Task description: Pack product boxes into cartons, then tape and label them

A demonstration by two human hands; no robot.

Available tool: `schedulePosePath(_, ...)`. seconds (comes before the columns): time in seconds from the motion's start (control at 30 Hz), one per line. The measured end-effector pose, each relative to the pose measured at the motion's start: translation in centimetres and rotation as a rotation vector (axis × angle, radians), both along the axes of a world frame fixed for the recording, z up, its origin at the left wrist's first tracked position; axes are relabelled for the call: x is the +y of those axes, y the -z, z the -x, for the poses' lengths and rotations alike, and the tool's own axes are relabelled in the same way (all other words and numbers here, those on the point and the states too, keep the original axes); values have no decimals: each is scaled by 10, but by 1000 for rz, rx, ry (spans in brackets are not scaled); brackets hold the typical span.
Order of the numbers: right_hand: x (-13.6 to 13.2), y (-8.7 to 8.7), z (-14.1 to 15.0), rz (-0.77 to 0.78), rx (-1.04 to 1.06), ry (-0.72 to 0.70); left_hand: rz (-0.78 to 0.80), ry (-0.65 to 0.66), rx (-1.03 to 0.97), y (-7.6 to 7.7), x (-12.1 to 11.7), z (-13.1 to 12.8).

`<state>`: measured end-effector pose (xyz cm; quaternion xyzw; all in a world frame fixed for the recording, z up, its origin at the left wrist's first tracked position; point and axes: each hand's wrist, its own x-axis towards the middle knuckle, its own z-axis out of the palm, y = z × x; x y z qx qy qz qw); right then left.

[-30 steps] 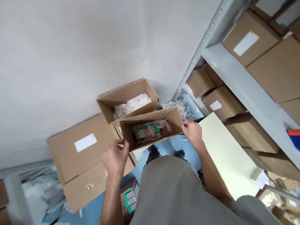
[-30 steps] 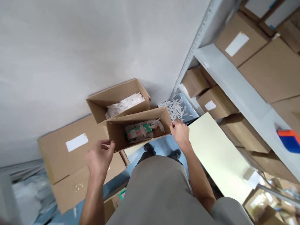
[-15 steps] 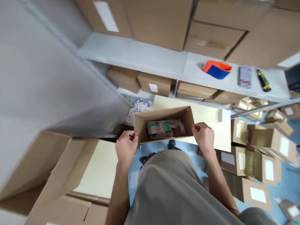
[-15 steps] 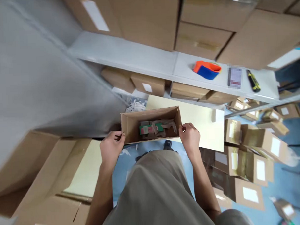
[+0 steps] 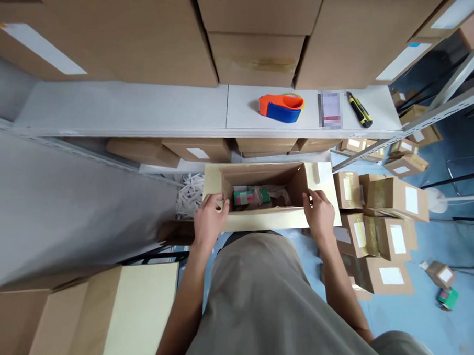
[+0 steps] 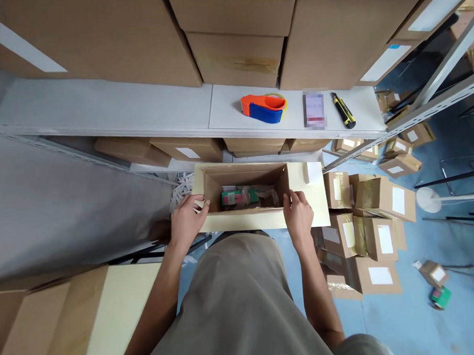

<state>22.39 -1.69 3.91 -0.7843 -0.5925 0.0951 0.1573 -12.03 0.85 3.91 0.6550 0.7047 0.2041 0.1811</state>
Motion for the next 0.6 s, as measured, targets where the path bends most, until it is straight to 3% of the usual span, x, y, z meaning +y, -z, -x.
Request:
schedulePosePath(0.13,-10,4,-5,-46,81,-108,42,192,-115,4,-6,-10)
schedulePosePath(0.33,-10,1,-29,36,209,-278,226,343,17,10,-1,-12)
schedulePosePath(0.6,-17,-8,-41,35,426,-184,374,417,-75,19,-5,-2)
